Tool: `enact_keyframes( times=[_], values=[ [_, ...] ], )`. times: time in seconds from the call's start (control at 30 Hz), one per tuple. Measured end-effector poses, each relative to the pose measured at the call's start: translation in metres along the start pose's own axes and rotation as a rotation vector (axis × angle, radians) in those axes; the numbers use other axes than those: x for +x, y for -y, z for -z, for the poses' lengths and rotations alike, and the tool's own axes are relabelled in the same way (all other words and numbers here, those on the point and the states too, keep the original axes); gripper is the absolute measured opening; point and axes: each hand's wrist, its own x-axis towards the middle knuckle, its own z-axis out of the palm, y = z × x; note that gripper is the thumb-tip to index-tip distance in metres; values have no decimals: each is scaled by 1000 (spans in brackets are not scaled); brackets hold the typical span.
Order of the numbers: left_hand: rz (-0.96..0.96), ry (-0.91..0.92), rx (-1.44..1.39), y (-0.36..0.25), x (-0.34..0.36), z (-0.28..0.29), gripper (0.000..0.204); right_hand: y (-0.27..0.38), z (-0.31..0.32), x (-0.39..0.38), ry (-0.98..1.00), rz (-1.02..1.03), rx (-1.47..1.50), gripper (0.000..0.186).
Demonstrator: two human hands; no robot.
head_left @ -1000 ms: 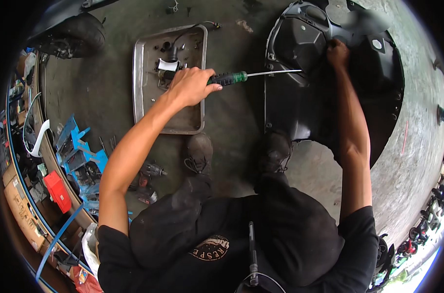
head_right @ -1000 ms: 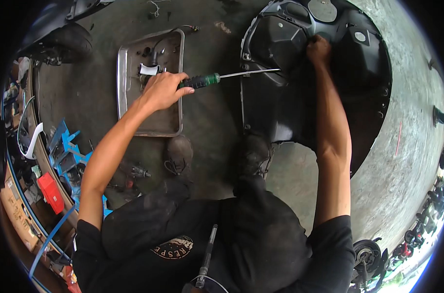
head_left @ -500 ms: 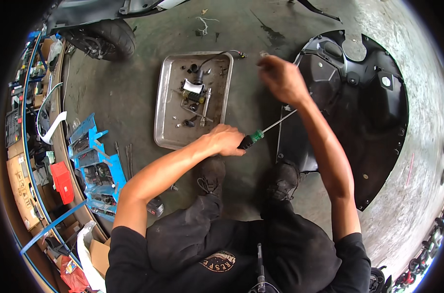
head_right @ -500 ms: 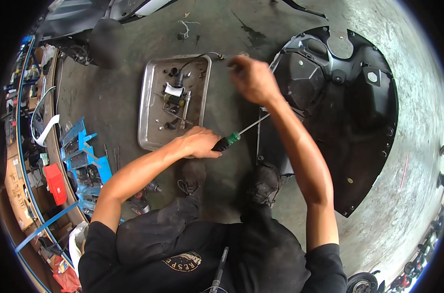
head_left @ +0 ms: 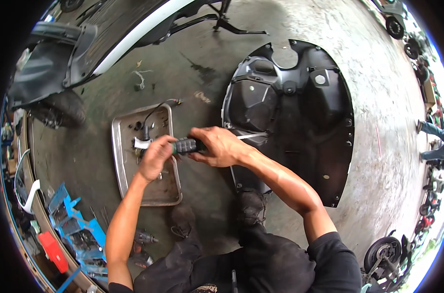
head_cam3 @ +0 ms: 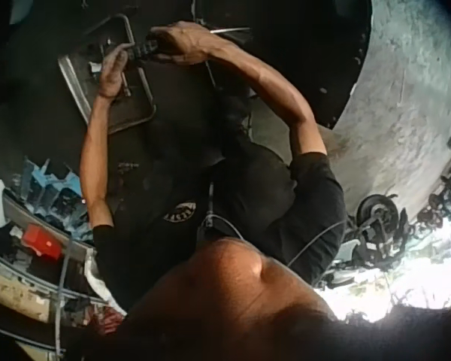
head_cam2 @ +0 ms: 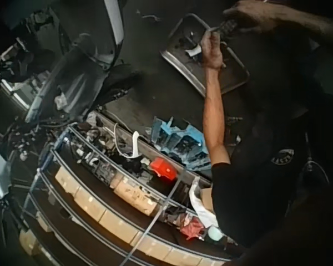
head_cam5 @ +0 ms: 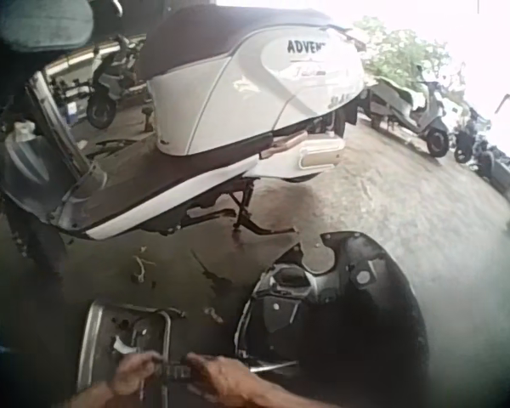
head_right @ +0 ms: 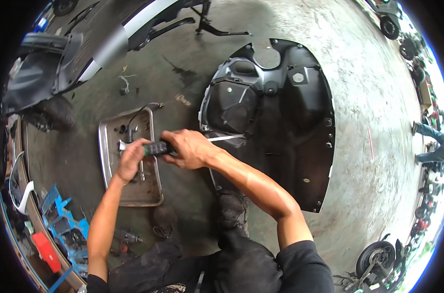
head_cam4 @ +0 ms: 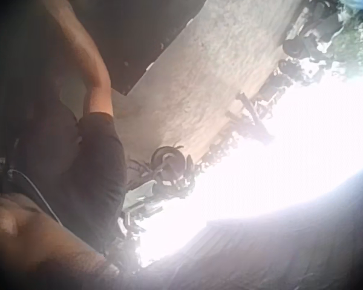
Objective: The person disassembles scooter body panels using a screwdriver, removes a white internal component, and places parts into a metal tray.
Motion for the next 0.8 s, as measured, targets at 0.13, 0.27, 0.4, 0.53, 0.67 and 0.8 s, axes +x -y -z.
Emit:
enact_keyframes(
  times=[0.13, 0.27, 0.4, 0.53, 0.67, 0.8],
  values=[
    [-42, -13, 98, -31, 59, 15, 40, 18, 59, 24, -392, 207, -123, 39],
    [-143, 28, 790, -25, 120, -4, 40, 8, 74, 52, -481, 224, -87, 38],
    [-493, 27, 341, 28, 186, -24, 52, -22, 50, 64, -528, 253, -97, 41],
    [-458, -97, 477, 43, 230, -79, 54, -41, 30, 58, -503, 197, -75, 47],
    [-372, -145, 371, 52, 247, -105, 52, -46, 38, 52, -478, 235, -96, 51],
    [-255, -226, 266, 56, 253, -106, 48, -49, 40, 56, -451, 265, -78, 52]
  ],
)
